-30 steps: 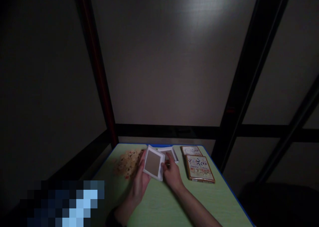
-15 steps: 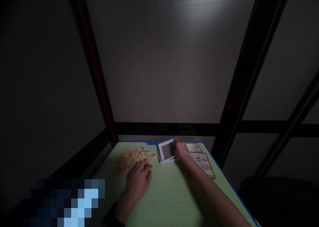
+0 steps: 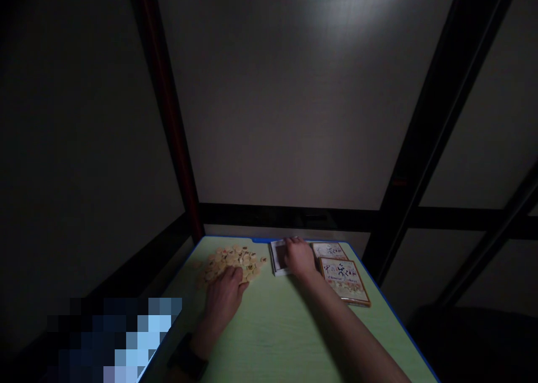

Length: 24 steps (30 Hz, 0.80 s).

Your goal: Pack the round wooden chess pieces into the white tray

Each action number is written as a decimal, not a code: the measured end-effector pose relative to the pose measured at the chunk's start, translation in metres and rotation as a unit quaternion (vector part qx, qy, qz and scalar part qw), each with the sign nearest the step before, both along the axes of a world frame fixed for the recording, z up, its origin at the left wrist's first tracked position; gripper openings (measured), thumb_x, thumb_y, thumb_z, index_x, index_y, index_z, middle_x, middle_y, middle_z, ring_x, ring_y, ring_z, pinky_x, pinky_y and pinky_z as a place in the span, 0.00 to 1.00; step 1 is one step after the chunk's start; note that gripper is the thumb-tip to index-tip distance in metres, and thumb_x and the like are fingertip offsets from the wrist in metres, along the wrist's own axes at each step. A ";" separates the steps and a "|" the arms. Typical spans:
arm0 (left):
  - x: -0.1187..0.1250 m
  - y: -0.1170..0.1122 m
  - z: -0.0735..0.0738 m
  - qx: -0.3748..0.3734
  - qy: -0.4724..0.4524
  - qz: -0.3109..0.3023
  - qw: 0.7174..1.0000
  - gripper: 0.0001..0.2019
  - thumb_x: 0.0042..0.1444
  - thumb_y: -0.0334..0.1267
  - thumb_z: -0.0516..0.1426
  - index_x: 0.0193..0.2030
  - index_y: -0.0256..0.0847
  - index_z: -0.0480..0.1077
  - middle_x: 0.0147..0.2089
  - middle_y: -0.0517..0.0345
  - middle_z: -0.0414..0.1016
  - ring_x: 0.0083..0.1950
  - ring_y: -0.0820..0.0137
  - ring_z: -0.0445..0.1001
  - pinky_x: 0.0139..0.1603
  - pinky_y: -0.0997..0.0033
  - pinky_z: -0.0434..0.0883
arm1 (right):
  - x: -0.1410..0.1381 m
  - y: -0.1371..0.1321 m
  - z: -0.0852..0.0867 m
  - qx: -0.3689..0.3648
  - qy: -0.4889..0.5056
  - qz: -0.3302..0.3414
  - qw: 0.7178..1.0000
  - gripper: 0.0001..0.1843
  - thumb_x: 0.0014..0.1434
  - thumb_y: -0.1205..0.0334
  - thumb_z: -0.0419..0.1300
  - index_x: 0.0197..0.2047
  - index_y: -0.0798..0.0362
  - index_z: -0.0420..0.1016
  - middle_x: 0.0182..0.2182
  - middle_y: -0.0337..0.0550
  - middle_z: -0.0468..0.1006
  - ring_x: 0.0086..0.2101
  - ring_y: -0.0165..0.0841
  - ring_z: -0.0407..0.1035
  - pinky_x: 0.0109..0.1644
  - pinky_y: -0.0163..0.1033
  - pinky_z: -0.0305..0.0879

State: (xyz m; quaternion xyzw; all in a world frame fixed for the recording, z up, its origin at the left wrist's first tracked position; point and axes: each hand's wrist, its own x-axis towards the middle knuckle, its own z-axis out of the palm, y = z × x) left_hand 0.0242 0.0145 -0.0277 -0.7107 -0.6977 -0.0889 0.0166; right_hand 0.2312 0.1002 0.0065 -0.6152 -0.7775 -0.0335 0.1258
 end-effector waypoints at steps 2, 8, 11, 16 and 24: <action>-0.001 0.000 0.000 0.002 0.003 0.005 1.000 0.11 0.64 0.36 0.53 0.52 0.42 0.70 0.52 0.49 0.74 0.51 0.61 0.75 0.46 0.66 0.69 | -0.018 -0.005 0.003 -0.023 0.005 0.089 0.996 0.18 0.59 0.72 0.52 0.48 0.54 0.79 0.45 0.52 0.82 0.46 0.41 0.74 0.48 0.37 0.64; -0.004 0.002 -0.001 -0.003 0.011 0.027 1.000 0.11 0.65 0.34 0.51 0.51 0.43 0.71 0.51 0.50 0.74 0.50 0.62 0.75 0.46 0.65 0.69 | -0.056 -0.008 0.002 -0.079 -0.048 0.238 0.967 0.15 0.52 0.72 0.56 0.40 0.51 0.81 0.38 0.47 0.83 0.41 0.39 0.75 0.43 0.35 0.65; -0.004 0.003 -0.001 -0.001 0.009 0.025 1.000 0.11 0.65 0.33 0.51 0.50 0.42 0.70 0.50 0.49 0.74 0.49 0.62 0.75 0.45 0.65 0.69 | -0.062 -0.007 -0.003 -0.093 -0.050 0.245 0.964 0.15 0.54 0.70 0.56 0.41 0.51 0.81 0.41 0.48 0.82 0.39 0.38 0.76 0.41 0.35 0.66; -0.006 0.004 -0.002 0.006 0.015 0.028 0.999 0.12 0.64 0.30 0.51 0.51 0.42 0.70 0.50 0.48 0.74 0.49 0.62 0.75 0.43 0.66 0.69 | -0.068 -0.012 -0.013 -0.099 -0.053 0.265 0.958 0.15 0.56 0.72 0.55 0.40 0.53 0.81 0.43 0.48 0.82 0.43 0.37 0.75 0.45 0.33 0.65; -0.005 0.002 -0.002 0.031 -0.005 0.009 0.999 0.13 0.66 0.31 0.48 0.49 0.43 0.72 0.49 0.50 0.75 0.47 0.62 0.76 0.44 0.65 0.69 | -0.069 -0.029 -0.028 -0.071 -0.025 0.256 0.964 0.19 0.63 0.74 0.48 0.51 0.56 0.75 0.47 0.54 0.80 0.47 0.38 0.74 0.49 0.36 0.65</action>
